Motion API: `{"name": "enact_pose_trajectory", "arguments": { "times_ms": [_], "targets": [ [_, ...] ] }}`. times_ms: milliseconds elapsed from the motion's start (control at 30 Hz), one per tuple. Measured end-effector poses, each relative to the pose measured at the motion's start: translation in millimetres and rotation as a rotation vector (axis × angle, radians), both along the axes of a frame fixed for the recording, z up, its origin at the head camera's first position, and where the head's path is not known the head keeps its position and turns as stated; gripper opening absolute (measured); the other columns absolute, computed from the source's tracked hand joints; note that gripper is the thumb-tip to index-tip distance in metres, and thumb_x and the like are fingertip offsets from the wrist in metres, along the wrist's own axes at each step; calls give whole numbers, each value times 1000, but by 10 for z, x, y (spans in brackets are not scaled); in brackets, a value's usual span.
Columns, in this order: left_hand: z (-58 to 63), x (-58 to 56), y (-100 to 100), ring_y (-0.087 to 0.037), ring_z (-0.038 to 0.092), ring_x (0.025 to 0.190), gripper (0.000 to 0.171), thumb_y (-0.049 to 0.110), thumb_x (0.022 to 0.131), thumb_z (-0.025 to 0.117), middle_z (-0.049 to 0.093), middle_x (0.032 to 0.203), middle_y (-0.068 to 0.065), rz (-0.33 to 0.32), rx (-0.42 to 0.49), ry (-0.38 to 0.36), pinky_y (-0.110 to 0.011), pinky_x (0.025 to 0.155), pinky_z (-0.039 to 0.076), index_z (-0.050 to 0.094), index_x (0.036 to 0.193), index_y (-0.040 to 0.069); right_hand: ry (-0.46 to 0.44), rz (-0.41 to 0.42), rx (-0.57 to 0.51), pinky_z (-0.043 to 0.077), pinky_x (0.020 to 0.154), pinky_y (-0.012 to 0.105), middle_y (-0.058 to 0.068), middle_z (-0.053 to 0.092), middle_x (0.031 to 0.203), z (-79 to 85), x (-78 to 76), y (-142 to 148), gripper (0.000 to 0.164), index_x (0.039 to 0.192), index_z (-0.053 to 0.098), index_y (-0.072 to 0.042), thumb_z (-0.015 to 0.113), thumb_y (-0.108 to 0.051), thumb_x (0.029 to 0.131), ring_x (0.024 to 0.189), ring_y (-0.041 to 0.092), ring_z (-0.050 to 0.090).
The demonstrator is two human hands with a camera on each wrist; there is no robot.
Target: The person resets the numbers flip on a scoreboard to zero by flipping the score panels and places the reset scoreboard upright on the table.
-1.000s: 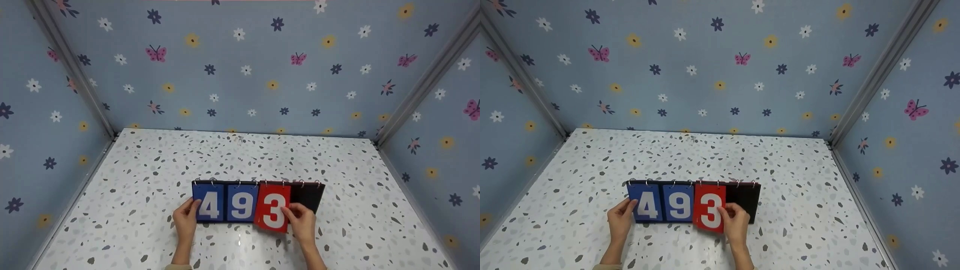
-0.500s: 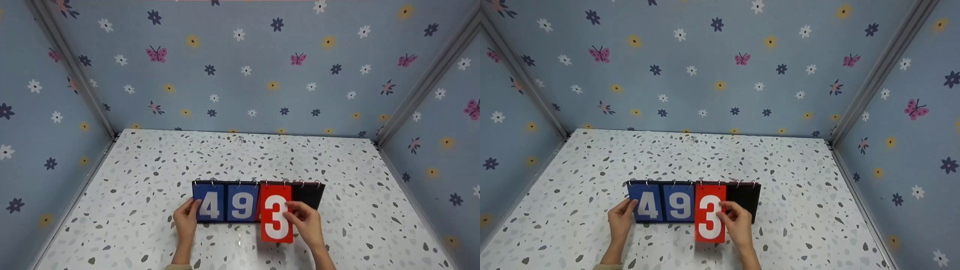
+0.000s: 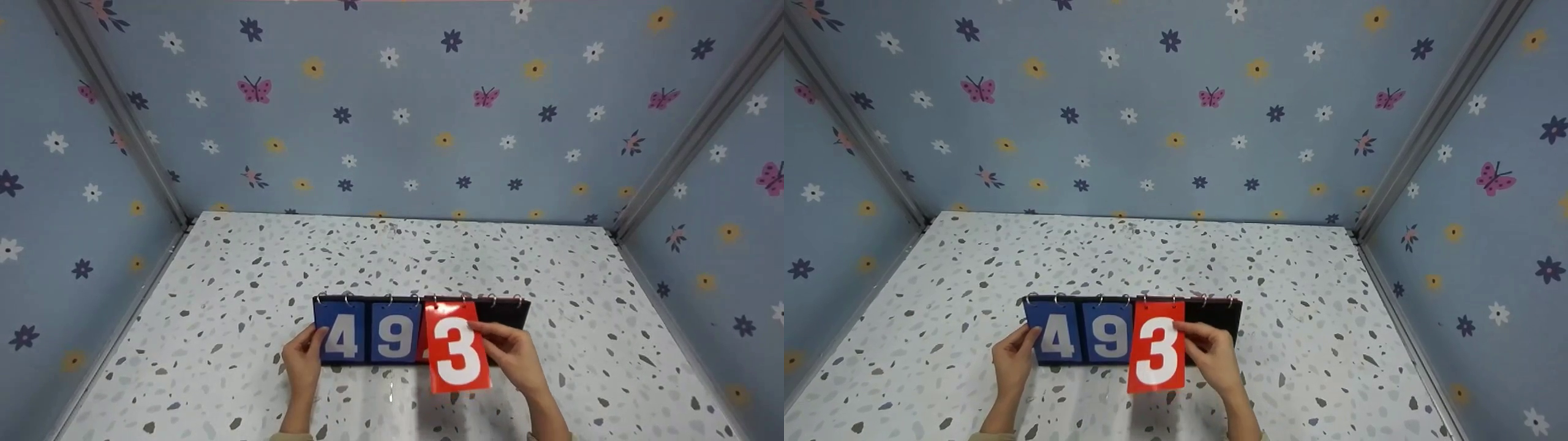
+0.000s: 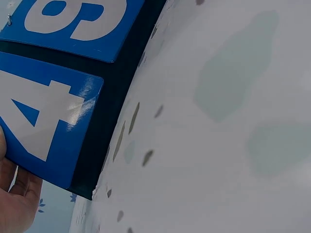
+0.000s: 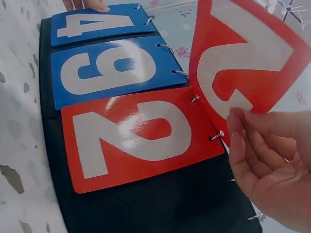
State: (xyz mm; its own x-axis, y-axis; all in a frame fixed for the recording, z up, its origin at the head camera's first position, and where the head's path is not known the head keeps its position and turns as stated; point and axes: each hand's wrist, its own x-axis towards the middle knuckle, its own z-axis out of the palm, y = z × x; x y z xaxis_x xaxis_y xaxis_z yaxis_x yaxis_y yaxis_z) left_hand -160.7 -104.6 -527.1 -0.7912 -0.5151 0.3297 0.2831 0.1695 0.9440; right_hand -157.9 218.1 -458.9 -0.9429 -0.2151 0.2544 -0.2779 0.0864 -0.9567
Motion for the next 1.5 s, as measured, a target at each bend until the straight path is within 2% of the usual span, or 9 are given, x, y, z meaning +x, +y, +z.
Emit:
{"name": "enact_pose_trajectory", "arguments": {
  "times_ms": [100,233,333,533,667,867,1167,1267,1500],
  "targets": [
    [-9,9,-3,-14,52,54,14,-8,76,63,63,79,-26,-10,1,14,-15,47,38,63,88,-15,72,-81,56,48,72,24,22,62,97,99,-14,-61,20,99,61,12,59,11,78,85,12,60],
    [-19,7,-7,-17,49,50,12,-8,76,63,63,77,-24,-11,8,26,-15,45,36,64,87,-14,261,-178,115,47,66,19,20,63,83,259,-30,-154,16,87,65,12,61,16,73,77,11,60],
    [-17,1,-6,-18,49,49,12,-8,76,64,63,76,-23,-5,16,21,-15,45,35,65,86,-13,391,-209,122,46,64,17,19,61,76,347,-80,-192,15,84,65,12,64,17,69,73,10,58],
    [-27,-4,1,-17,49,51,12,-4,77,65,64,77,-22,-4,5,3,-15,46,36,65,87,-11,494,-246,86,43,58,14,18,56,71,434,-255,-228,7,71,64,12,65,18,68,66,7,52],
    [-35,-2,-1,-18,51,53,13,-6,77,64,64,79,-24,-11,6,15,-15,47,37,65,87,-13,504,-291,79,43,56,14,20,54,71,474,-370,-247,12,63,60,9,65,18,68,63,6,51],
    [-27,-6,1,-14,52,54,14,-9,76,64,63,81,-26,-2,17,22,-15,48,39,63,88,-15,510,-310,94,43,58,17,18,59,68,484,-523,-251,9,73,64,9,68,14,68,60,12,54],
    [-9,3,-3,-19,48,51,14,-9,76,63,62,79,-26,-10,13,23,-14,45,35,63,88,-15,532,-438,241,44,60,25,4,65,71,254,-838,-196,12,77,69,-3,76,-9,69,61,12,55],
    [-10,3,-3,-18,48,50,14,-9,76,63,62,78,-26,-3,-1,29,-14,45,35,63,88,-15,495,-460,295,46,61,26,4,66,73,243,-888,-202,17,79,70,-2,76,-14,69,62,13,57],
    [-16,-2,-9,-16,47,51,14,-8,76,63,63,78,-25,-6,-13,21,-14,46,35,63,88,-15,334,-446,400,47,58,24,7,66,72,231,-972,-235,20,85,70,-1,74,-15,72,63,13,60]
  ]
}}
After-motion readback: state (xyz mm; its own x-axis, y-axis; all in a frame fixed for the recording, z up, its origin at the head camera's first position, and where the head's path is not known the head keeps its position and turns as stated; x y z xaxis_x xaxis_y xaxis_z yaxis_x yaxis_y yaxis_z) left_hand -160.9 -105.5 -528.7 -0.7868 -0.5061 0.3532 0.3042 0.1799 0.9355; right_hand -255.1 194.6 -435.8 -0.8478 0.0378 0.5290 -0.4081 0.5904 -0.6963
